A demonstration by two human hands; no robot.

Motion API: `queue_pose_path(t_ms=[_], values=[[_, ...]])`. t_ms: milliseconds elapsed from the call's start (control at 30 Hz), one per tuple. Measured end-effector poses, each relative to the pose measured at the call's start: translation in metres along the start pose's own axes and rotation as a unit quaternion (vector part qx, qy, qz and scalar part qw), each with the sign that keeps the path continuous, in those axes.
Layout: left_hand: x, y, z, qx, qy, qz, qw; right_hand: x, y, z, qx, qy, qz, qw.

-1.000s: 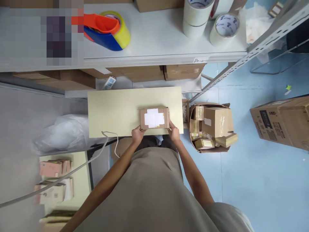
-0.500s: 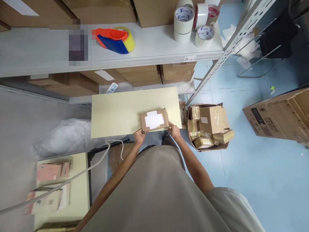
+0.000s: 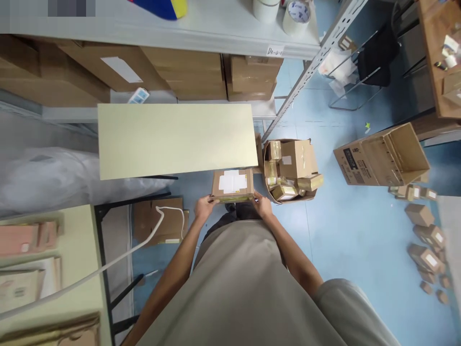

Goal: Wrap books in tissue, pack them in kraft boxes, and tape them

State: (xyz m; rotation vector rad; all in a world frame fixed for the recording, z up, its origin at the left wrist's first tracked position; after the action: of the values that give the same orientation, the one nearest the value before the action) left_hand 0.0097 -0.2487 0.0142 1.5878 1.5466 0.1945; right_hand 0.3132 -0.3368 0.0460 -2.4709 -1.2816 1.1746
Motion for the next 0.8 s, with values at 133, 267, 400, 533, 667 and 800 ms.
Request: queue_pose_path(t_ms=[133, 267, 400, 533, 667, 800], values=[[-0.032, 0.004, 0.038, -0.044, -0.028, 0.004, 0.999, -0.023, 0.042, -0.004, -0.057, -0.012, 0.023, 0.998], [-0.047, 0.019, 0.069, -0.060, -0.062, 0.012, 0.996, -0.029, 0.076, -0.012, -0.038, -0.022, 0.041, 0.998], [-0.040, 0.049, 0.085, -0.050, -0.075, 0.025, 0.996, -0.026, 0.103, -0.029, -0.003, 0.000, 0.047, 0.999], [-0.018, 0.096, 0.101, -0.015, -0.078, 0.047, 0.996, -0.015, 0.137, -0.056, 0.036, 0.028, 0.052, 0.998], [0.001, 0.158, 0.143, 0.027, -0.127, 0.088, 0.988, -0.001, 0.190, -0.092, 0.066, 0.041, 0.060, 0.995], [0.014, 0.229, 0.199, 0.066, -0.174, 0.137, 0.973, 0.013, 0.258, -0.136, 0.092, 0.053, 0.074, 0.992]])
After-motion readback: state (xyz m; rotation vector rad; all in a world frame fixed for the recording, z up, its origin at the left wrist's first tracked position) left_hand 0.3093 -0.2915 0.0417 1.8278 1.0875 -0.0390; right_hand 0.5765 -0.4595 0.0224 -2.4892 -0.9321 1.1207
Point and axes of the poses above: each hand's wrist, its own x-axis towards the middle knuckle, its own z-axis out of the palm, y = z × x, the point moved 9 cm from there along x, towards the middle knuckle, and after that the axes turned 12 degrees about z, right-handed, at the moved point
